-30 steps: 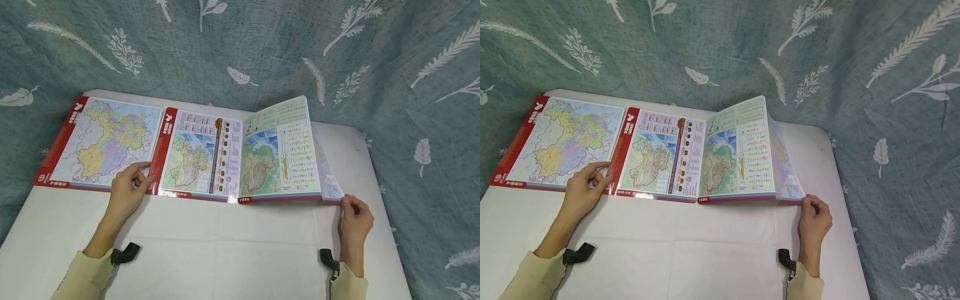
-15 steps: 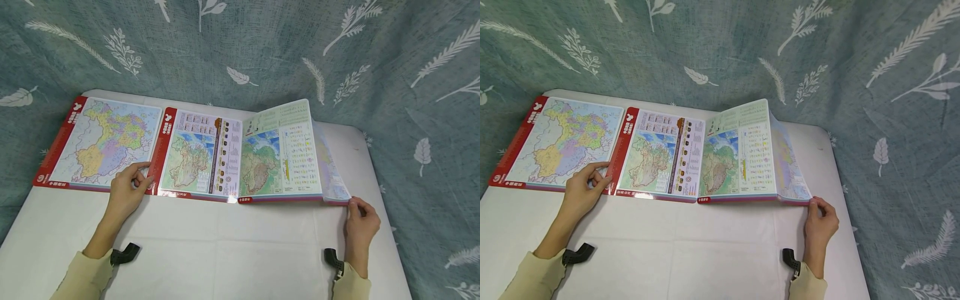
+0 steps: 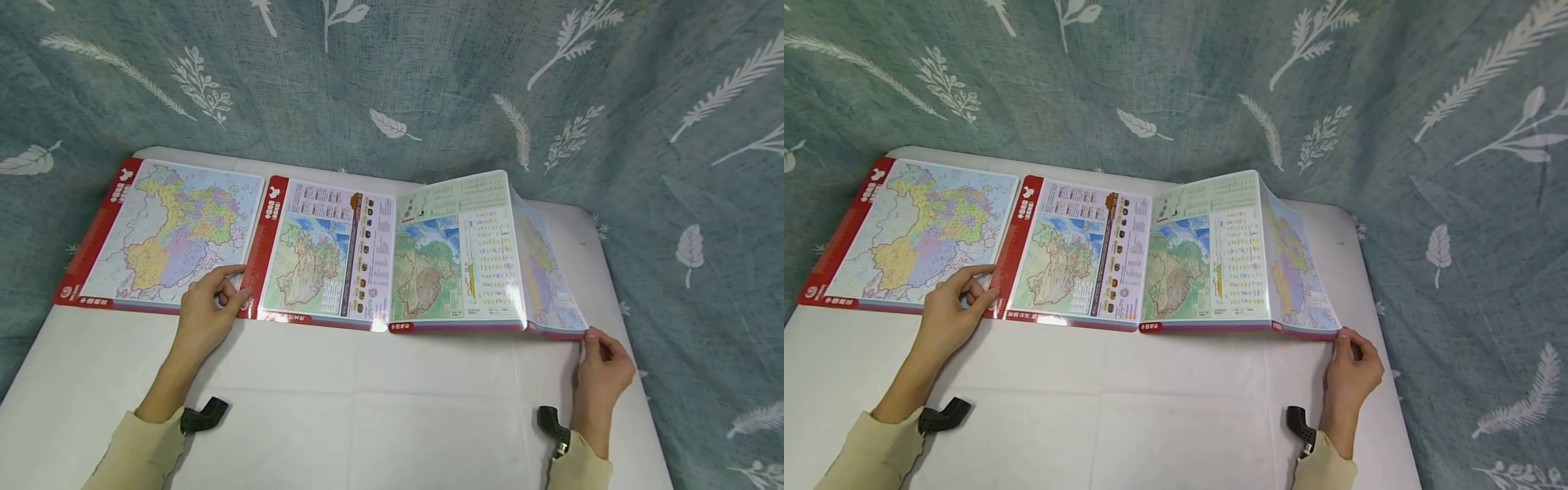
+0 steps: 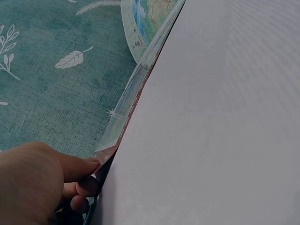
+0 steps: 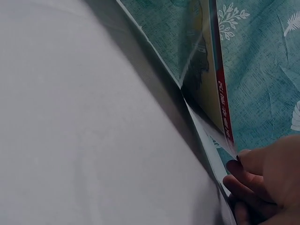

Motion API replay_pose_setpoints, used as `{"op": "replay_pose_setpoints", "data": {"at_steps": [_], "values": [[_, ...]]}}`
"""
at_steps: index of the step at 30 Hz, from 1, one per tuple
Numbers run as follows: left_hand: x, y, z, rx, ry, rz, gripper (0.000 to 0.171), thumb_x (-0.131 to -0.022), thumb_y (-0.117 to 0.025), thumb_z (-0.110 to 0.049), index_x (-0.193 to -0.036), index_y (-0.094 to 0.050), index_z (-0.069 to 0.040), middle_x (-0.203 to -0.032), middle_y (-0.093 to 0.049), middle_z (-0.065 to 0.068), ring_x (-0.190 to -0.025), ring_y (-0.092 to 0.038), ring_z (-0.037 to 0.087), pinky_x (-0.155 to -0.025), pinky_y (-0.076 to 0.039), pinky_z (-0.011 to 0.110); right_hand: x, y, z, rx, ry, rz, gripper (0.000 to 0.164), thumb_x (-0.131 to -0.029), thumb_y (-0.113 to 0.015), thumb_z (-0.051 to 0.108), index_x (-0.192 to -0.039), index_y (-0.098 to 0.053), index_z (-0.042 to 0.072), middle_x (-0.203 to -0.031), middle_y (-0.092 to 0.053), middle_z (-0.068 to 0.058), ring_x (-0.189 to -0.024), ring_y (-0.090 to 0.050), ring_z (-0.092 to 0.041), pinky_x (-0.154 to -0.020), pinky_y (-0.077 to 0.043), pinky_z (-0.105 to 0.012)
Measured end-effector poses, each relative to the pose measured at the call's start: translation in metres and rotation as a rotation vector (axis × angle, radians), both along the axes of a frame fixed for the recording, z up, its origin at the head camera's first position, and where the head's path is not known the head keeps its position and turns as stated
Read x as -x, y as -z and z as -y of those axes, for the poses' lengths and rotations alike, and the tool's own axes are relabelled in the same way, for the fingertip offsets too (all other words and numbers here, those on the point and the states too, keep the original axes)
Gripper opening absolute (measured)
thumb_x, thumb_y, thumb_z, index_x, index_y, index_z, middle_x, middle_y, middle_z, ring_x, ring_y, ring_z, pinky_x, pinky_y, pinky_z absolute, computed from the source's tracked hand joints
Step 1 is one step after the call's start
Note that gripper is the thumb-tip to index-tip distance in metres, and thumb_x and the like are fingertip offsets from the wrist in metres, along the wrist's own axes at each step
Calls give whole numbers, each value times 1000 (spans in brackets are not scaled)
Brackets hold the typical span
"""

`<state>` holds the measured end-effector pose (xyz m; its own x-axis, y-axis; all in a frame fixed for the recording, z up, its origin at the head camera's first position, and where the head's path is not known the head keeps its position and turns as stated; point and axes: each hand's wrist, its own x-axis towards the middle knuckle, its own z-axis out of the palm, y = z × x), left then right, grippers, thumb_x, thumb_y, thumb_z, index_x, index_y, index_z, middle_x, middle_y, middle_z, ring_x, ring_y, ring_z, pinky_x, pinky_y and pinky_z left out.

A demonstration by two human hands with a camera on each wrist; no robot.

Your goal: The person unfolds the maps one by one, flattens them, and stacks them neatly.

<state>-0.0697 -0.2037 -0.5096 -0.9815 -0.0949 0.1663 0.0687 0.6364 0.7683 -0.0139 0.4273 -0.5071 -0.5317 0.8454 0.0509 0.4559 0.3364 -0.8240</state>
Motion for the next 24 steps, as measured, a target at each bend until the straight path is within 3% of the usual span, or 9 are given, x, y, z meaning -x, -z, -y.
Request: {"op": "replay_pose_setpoints", "data": {"at_steps": [6, 10, 17, 24], "values": [[0, -1, 1, 0, 12, -7, 39, -95, -77, -7, -132, -69, -3, -69, -59, 6, -69, -47, 17, -66, -33, 27, -1, -1, -2, 76, 39, -78, 31, -102, -70, 24, -121, -75, 0, -90, -60, 17, -88, -51, -2, -79, -38, -19], [1, -1, 2, 1, 17, -21, 38, -94, -77, -6, -131, -69, -3, -68, -58, 5, -68, -46, 16, -66, -33, 27, 0, -3, 0, 145, 69, -124, 24, -99, -75, 25, -114, -77, 7, -92, -62, 14, -88, -53, -4, -78, -40, -17], [0, 0, 3, -5, 18, -28, 38, -95, -77, -8, -131, -69, -3, -67, -59, 5, -67, -46, 14, -65, -33, 25, 2, -6, -1, 160, 61, -160, 19, -98, -76, 19, -113, -76, 9, -94, -63, 10, -84, -57, -4, -70, -45, -10], [0, 2, 2, 0, 21, -40, 39, -93, -78, -6, -131, -69, -3, -67, -59, 5, -66, -47, 14, -63, -34, 24, 0, -6, -2, 169, 107, -159, 19, -100, -72, 17, -118, -75, 9, -98, -61, 12, -90, -57, -2, -83, -44, -16]]}}
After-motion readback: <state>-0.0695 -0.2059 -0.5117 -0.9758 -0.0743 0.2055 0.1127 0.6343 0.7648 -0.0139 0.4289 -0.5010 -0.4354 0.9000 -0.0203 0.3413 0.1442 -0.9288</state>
